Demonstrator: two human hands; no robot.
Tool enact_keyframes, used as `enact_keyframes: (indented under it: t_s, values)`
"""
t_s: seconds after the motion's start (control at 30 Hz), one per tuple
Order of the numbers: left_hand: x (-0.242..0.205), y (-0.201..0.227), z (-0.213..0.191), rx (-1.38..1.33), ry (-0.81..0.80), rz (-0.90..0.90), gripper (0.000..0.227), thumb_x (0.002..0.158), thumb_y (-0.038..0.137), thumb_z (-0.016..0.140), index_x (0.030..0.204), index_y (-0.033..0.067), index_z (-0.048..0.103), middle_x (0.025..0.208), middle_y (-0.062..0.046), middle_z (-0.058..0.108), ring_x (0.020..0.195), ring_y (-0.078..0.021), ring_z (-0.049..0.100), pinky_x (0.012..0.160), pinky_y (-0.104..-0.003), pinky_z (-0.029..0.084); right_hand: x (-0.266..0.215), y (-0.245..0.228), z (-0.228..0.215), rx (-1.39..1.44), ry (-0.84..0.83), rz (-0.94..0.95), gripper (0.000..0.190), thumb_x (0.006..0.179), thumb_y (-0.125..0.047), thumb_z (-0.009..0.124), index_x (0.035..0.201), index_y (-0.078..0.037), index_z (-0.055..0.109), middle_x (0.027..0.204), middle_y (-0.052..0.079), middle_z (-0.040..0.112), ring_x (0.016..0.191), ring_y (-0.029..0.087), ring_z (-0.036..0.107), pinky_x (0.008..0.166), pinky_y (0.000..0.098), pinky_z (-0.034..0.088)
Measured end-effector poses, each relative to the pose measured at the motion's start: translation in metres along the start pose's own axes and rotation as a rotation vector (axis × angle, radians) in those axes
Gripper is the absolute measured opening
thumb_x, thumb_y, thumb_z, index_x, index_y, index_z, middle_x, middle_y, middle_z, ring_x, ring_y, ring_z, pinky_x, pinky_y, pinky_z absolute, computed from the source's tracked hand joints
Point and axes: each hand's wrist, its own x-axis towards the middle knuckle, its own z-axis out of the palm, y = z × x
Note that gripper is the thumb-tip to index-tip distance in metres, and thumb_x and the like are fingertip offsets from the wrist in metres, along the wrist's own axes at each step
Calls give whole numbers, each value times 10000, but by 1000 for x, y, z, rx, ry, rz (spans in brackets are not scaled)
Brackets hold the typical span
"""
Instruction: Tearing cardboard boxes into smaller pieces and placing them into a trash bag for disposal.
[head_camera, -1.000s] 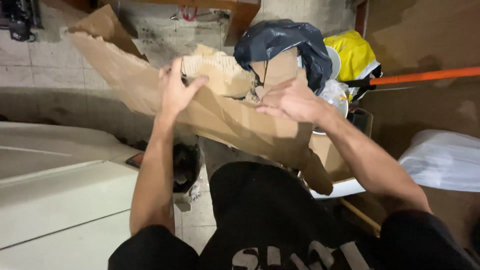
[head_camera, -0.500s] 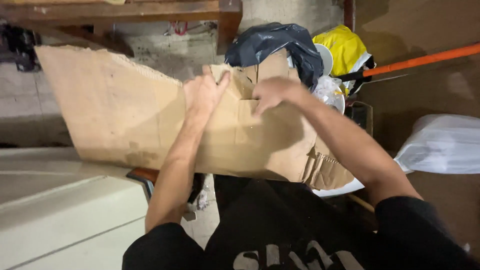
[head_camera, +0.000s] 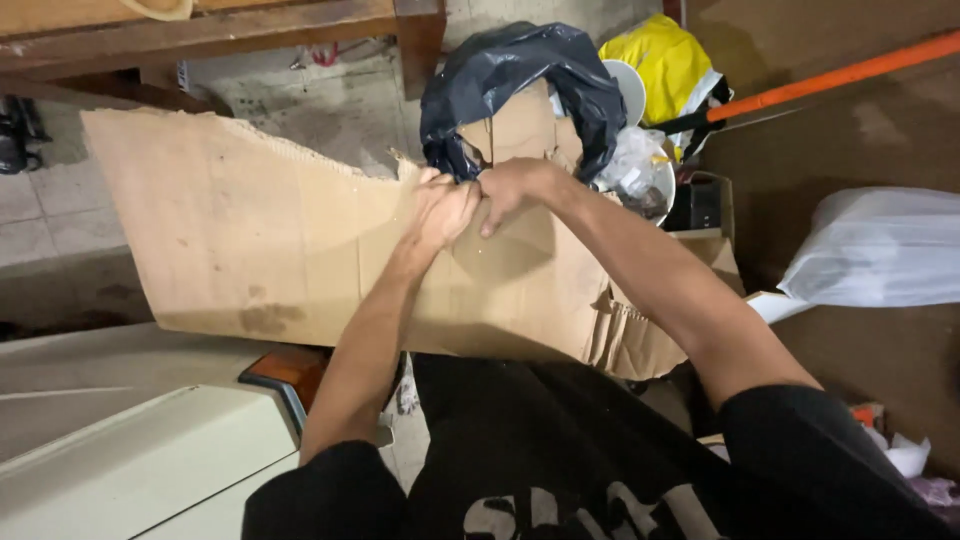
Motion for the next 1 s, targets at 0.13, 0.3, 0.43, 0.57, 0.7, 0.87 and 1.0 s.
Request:
enact_keyframes:
  t_s: [0.13, 0.3, 0.43, 0.57, 0.7, 0.87, 1.0]
  values:
    - [9, -2, 16, 113, -137, -18, 410, 1045, 451, 407, 749, 251, 610, 576, -46, 672, 713, -140, 737, 905, -310, 442, -3, -3, -2, -45, -92, -7, 711, 754, -659, 787, 1205, -112, 739, 1167, 205, 740, 1122, 404, 688, 963, 557, 541]
    - [7, -4, 25, 96, -327, -253, 637, 1076, 497, 278, 696, 211, 702, 606, -95, 711, 787, -187, 782, 963, -346, 415, -22, -31, 3, -96, 54, -35, 642, 798, -656, 727, 992, -46, 769, 1000, 185, 767, 1045, 388, 723, 878, 566, 560]
    - [10, 0, 24, 126, -397, -273, 539, 1019, 409, 336, 708, 215, 731, 684, -94, 748, 810, -237, 783, 972, -362, 386, -26, -41, 35, -62, 211, -46, 413, 890, -450, 717, 929, -39, 722, 942, 173, 740, 1001, 381, 717, 844, 513, 569]
    - [12, 5, 20, 302, -480, -267, 329, 934, 208, 470, 747, 208, 740, 693, -85, 758, 761, -233, 786, 928, -430, 478, -114, -139, 56, -509, 859, -73, 257, 836, -181, 745, 633, -220, 593, 557, -63, 537, 508, 182, 552, 454, 325, 433]
    - [-49, -106, 185, 343, 575, 346, 352, 1117, 260, 399, 1364, 151, 625, 1365, -143, 609, 1265, -373, 588, 1002, -532, 519, -169, -158, 84, -257, 815, -271, 352, 821, -115, 680, 521, -222, 529, 454, -14, 492, 391, 157, 388, 389, 298, 389]
    - [-18, -70, 95, 288, 44, -188, 522, 1036, 539, 560, 687, 155, 623, 630, -79, 674, 607, -318, 734, 599, -482, 551, -260, -79, 107, -416, 841, -187, 215, 1015, -263, 495, 813, -205, 538, 669, -45, 483, 640, 154, 551, 531, 281, 470]
    - [14, -34, 52, 298, -478, -354, 685, 1114, 599, 272, 871, 194, 769, 910, -95, 801, 948, -301, 779, 1169, -506, 309, -250, -33, 90, -428, 954, -41, 286, 962, -350, 684, 740, -216, 562, 589, -45, 500, 543, 168, 552, 543, 341, 500]
